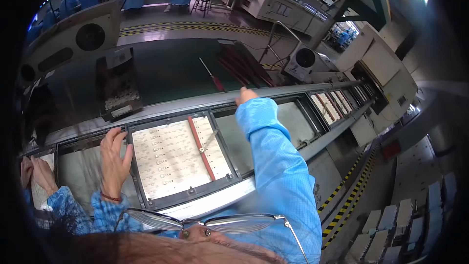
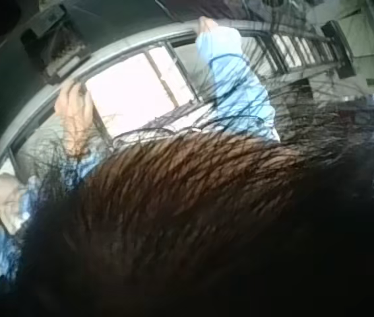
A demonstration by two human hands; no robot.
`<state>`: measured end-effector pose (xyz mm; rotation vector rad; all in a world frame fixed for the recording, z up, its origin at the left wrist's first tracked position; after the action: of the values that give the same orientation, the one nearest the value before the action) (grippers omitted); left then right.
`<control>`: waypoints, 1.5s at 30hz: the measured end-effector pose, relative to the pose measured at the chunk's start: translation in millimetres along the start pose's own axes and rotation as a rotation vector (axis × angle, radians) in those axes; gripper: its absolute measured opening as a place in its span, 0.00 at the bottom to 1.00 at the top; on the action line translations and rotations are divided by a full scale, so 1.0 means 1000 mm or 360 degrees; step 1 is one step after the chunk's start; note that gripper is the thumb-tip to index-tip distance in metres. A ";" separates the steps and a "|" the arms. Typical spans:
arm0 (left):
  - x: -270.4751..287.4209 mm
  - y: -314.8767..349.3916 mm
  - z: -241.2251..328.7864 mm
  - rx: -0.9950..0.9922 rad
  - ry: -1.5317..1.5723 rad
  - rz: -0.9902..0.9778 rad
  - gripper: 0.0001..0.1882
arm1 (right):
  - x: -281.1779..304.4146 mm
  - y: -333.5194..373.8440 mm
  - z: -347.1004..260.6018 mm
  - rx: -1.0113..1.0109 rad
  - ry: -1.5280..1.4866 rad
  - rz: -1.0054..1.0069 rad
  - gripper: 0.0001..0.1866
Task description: The person places small electronic components onto circuit board panels within a fixture and fastens retaining bars over them before sliding the assembly along the conveyor.
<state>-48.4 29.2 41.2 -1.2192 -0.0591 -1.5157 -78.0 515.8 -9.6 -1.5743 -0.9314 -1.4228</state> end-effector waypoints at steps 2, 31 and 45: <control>-0.004 0.015 -0.008 -0.0068 -0.0261 -0.0003 0.19 | 0.001 -0.009 0.004 0.0031 0.0063 0.0182 0.21; -0.011 0.019 -0.037 0.0027 -0.0185 0.0149 0.10 | -0.041 -0.081 0.072 0.0136 -0.0165 -0.0191 0.19; -0.009 0.023 -0.042 0.0072 -0.0155 0.0114 0.09 | -0.038 -0.108 0.024 0.0205 0.0192 0.0069 0.22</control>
<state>-59.9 0.9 3.0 -1.2459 -0.1127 -1.3856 -170.4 581.1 -39.5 -1.3902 -0.8937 -1.3833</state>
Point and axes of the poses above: each hand's wrist, its own y-axis away from the middle knuckle, its own x-axis out of the back of the hand, z = x × y, the point moved 7 cm from there along -y, towards the middle knuckle, and after that the axes turned 5 degrees about x, right-handed, at the moved point
